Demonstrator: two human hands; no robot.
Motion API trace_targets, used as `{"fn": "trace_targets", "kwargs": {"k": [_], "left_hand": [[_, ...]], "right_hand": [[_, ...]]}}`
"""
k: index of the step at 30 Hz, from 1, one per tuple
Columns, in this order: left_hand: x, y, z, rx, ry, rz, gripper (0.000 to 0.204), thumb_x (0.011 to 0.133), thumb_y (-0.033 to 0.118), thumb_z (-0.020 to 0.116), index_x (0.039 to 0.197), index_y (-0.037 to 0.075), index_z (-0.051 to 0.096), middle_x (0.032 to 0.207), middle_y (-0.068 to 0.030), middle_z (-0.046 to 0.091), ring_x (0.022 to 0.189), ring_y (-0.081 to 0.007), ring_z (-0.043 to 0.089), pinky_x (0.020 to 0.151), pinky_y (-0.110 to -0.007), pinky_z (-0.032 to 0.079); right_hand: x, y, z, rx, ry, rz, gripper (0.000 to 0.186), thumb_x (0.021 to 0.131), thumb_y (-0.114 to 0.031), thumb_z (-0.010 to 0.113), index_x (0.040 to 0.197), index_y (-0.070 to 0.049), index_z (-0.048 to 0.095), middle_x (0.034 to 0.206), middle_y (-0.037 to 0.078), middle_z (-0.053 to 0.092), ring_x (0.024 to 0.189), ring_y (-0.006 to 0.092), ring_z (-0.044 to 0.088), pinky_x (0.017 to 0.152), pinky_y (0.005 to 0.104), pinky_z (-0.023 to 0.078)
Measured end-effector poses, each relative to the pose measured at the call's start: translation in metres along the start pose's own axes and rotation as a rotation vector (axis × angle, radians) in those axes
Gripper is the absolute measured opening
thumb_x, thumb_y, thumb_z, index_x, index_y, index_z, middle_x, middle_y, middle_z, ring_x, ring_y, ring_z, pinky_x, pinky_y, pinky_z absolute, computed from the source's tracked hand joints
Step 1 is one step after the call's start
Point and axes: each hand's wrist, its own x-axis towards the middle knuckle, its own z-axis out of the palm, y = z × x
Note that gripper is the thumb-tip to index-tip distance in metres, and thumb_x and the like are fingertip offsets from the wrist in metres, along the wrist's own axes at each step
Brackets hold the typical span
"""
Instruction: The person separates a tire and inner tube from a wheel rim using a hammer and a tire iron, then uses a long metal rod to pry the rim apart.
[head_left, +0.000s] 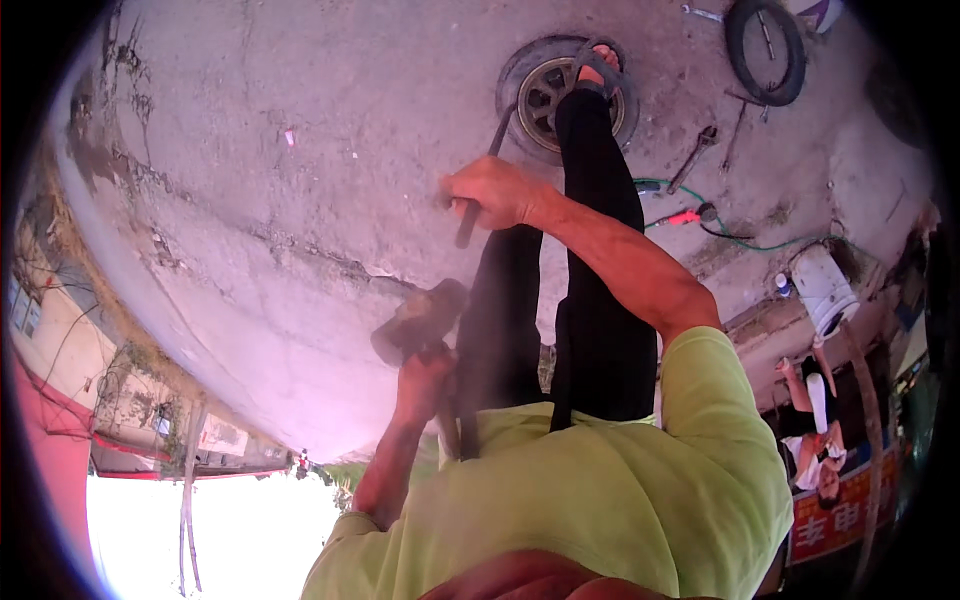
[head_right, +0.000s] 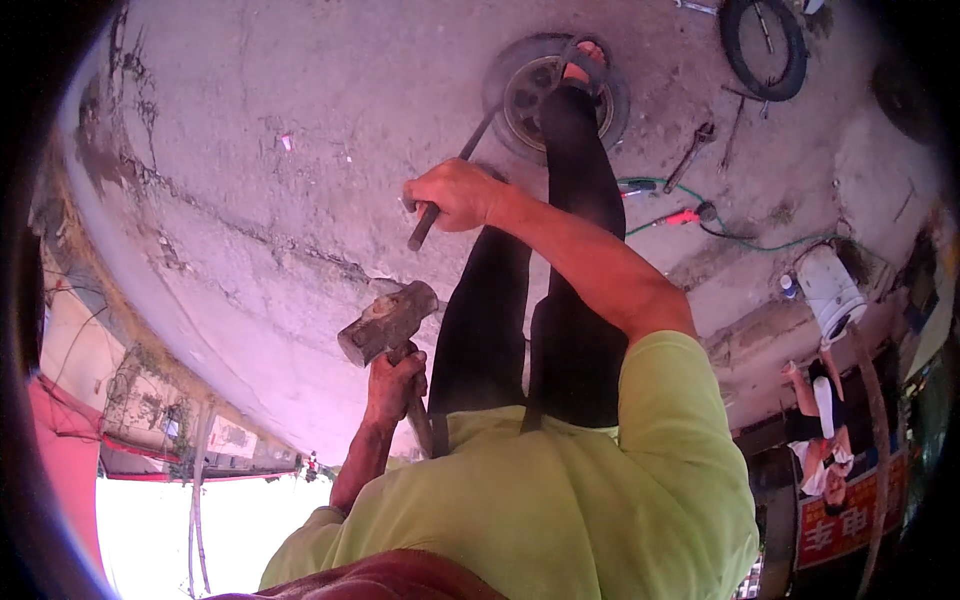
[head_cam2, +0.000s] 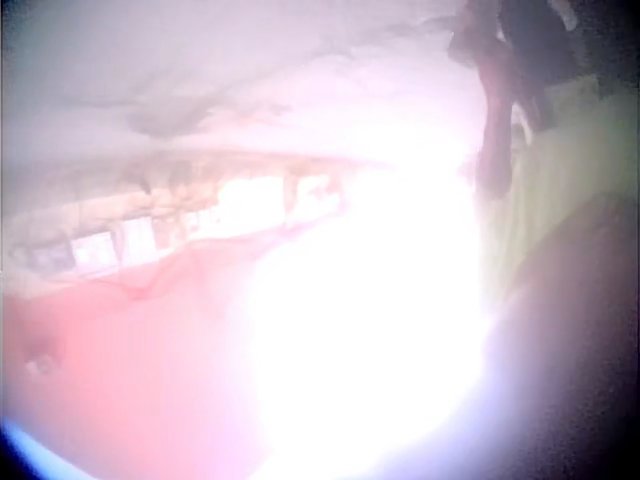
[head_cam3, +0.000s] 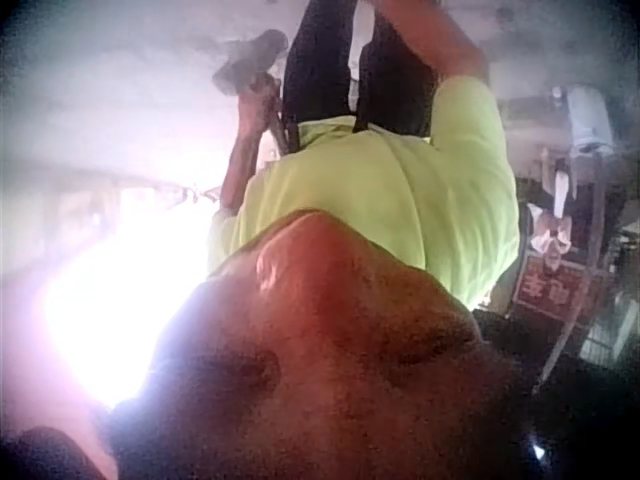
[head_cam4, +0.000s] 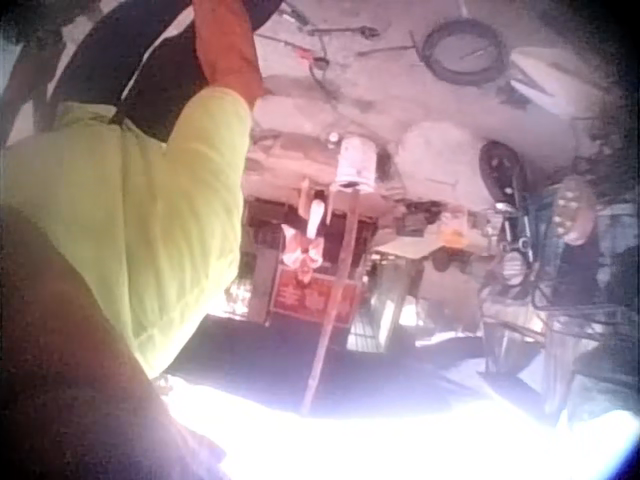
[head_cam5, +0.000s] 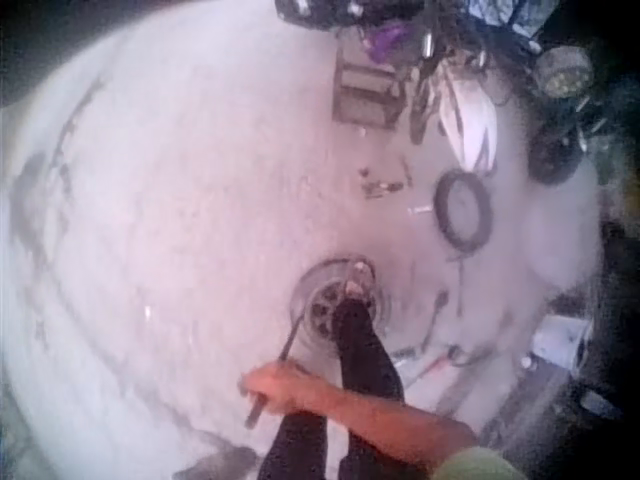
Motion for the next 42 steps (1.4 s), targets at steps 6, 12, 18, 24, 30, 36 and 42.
{"fn": "trace_targets", "kwargs": {"k": [6, 12, 18, 24, 30, 36, 42], "left_hand": [[-0.011, 0.031, -0.01, 0.015, 0.097, 0.058, 0.036, 0.091, 0.036, 0.062, 0.092, 0.0, 0.066, 0.07, -0.0054, 0.063, 0.062, -0.0143, 0.06, 0.061, -0.033, 0.05], [-0.035, 0.052, -0.027, -0.197, 0.095, 0.374, 0.017, 0.088, 0.02, 0.069, 0.083, 0.005, 0.062, 0.064, -0.0022, 0.057, 0.051, -0.0122, 0.055, 0.048, -0.028, 0.045], [-0.034, 0.073, -0.014, 0.141, 0.249, 0.532, 0.021, 0.091, 0.022, 0.068, 0.085, 0.004, 0.059, 0.063, -0.0022, 0.054, 0.047, -0.0138, 0.053, 0.048, -0.031, 0.045], [0.011, 0.064, -0.035, 0.063, 0.17, 0.311, 0.02, 0.09, 0.024, 0.071, 0.09, 0.006, 0.062, 0.066, -0.0003, 0.054, 0.054, -0.011, 0.051, 0.048, -0.029, 0.041], [-0.116, 0.137, -0.099, -0.306, 0.395, 0.607, 0.023, 0.083, 0.012, 0.068, 0.102, 0.002, 0.059, 0.071, -0.0038, 0.056, 0.056, -0.0143, 0.053, 0.05, -0.028, 0.042], [-0.123, 0.166, -0.129, -0.219, -0.198, 1.497, 0.029, 0.092, 0.014, 0.063, 0.119, 0.004, 0.059, 0.084, -0.0059, 0.06, 0.061, -0.0183, 0.054, 0.056, -0.033, 0.046], [-0.016, 0.115, -0.107, 0.253, 0.059, 0.308, 0.042, 0.095, 0.028, 0.065, 0.126, 0.0, 0.059, 0.073, -0.007, 0.064, 0.052, -0.0185, 0.062, 0.046, -0.037, 0.049]], "right_hand": [[0.002, 0.0, 0.003, 0.006, -0.074, 0.016, 0.014, 0.075, -0.009, 0.068, 0.088, -0.008, 0.061, 0.073, 0.013, 0.065, 0.072, 0.0369, 0.066, 0.063, 0.0458, 0.05], [0.006, 0.004, 0.008, -0.005, -0.114, 0.051, 0.014, 0.076, -0.009, 0.067, 0.089, -0.01, 0.061, 0.077, 0.012, 0.067, 0.075, 0.0368, 0.066, 0.065, 0.0459, 0.05], [0.015, 0.008, 0.004, -0.016, -0.086, 0.117, 0.017, 0.075, -0.008, 0.066, 0.092, -0.011, 0.063, 0.078, 0.012, 0.067, 0.077, 0.0368, 0.066, 0.066, 0.0452, 0.051], [0.04, -0.013, -0.023, 0.155, -0.08, 0.278, 0.024, 0.073, 0.0, 0.059, 0.096, -0.008, 0.064, 0.079, 0.011, 0.068, 0.071, 0.0309, 0.068, 0.063, 0.0402, 0.053], [0.047, 0.007, -0.002, 0.094, -0.013, 0.174, 0.018, 0.076, -0.006, 0.064, 0.094, -0.008, 0.064, 0.081, 0.017, 0.067, 0.077, 0.0392, 0.066, 0.065, 0.0444, 0.05], [0.047, 0.01, -0.003, 0.046, -0.015, 0.186, 0.018, 0.076, -0.008, 0.066, 0.093, -0.01, 0.064, 0.081, 0.015, 0.068, 0.079, 0.0394, 0.066, 0.067, 0.0467, 0.05], [0.036, 0.006, 0.035, 0.026, -0.09, 0.086, 0.024, 0.073, -0.008, 0.065, 0.097, -0.01, 0.064, 0.083, 0.014, 0.069, 0.081, 0.0374, 0.067, 0.07, 0.0469, 0.051]]}}
